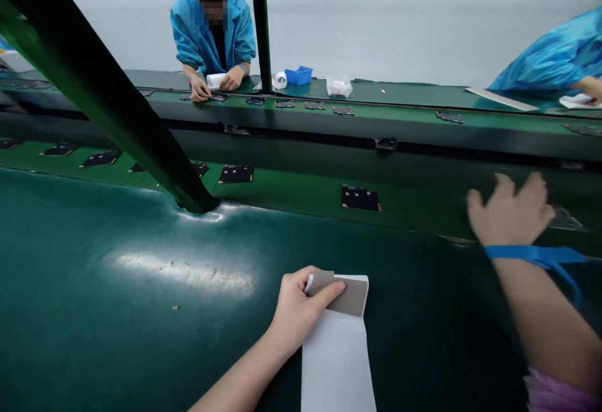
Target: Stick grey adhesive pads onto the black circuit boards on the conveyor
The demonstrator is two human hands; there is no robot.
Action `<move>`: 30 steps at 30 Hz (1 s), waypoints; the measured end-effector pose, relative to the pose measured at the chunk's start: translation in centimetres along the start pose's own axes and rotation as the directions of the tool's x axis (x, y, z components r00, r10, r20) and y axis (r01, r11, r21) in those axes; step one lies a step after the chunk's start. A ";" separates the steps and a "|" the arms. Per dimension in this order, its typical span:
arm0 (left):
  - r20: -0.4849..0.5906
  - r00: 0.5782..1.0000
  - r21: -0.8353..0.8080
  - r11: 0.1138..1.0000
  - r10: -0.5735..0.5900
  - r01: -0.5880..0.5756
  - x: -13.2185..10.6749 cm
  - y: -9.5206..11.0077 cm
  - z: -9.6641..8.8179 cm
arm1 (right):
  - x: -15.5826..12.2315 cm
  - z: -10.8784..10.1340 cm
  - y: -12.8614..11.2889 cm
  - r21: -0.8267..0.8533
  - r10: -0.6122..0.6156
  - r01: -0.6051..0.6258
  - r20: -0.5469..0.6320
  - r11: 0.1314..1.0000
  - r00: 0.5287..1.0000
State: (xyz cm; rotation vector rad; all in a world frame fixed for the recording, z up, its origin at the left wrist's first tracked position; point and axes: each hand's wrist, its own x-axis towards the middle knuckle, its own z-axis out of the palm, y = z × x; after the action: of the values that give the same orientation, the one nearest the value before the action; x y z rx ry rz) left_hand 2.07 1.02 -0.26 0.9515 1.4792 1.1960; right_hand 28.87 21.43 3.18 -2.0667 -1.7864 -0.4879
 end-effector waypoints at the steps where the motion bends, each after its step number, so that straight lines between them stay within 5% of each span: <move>1: -0.004 1.000 0.010 1.000 0.003 -0.003 0.0 0.0 0.0 | -0.4 -0.1 -1.1 0.028 -0.029 0.029 0.012 0.999 1.000; 4: -0.015 1.000 0.036 0.999 0.004 -0.004 0.0 -0.1 0.0 | -0.3 0.4 -1.9 0.049 -0.026 0.017 0.192 0.999 0.981; 8: 0.002 1.000 0.065 0.998 0.017 -0.018 0.1 -0.3 0.0 | 0.5 1.8 1.9 0.102 0.056 -0.116 0.465 0.988 0.884; 12: -0.002 0.999 0.082 0.996 0.046 -0.046 0.0 -0.6 0.1 | 2.0 2.5 4.7 0.085 -0.013 -0.036 0.511 0.996 0.859; 18: -0.103 0.994 0.090 0.996 0.037 -0.028 -0.3 -0.2 0.5 | 6.1 2.8 5.7 0.101 -0.145 0.105 0.585 0.989 0.798; 22: -0.114 0.992 0.106 0.994 0.049 -0.037 -0.3 -0.2 0.5 | 7.0 1.9 6.5 0.181 -0.186 0.107 0.507 0.978 0.842; 26: -0.122 0.992 0.122 0.992 0.037 -0.022 -0.4 -0.1 0.6 | 6.9 0.8 7.8 0.219 -0.046 -0.041 0.379 0.975 0.924; 30: -0.120 0.992 0.101 0.995 0.027 -0.015 -0.4 0.1 0.6 | 5.6 0.7 8.9 0.375 0.114 -0.224 0.293 0.900 0.949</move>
State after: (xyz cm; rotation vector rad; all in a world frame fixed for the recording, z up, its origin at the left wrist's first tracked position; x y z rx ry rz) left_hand 2.79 0.77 -0.10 0.9776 1.6416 1.2226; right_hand 38.49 25.40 4.83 -2.0280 -1.6460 0.2091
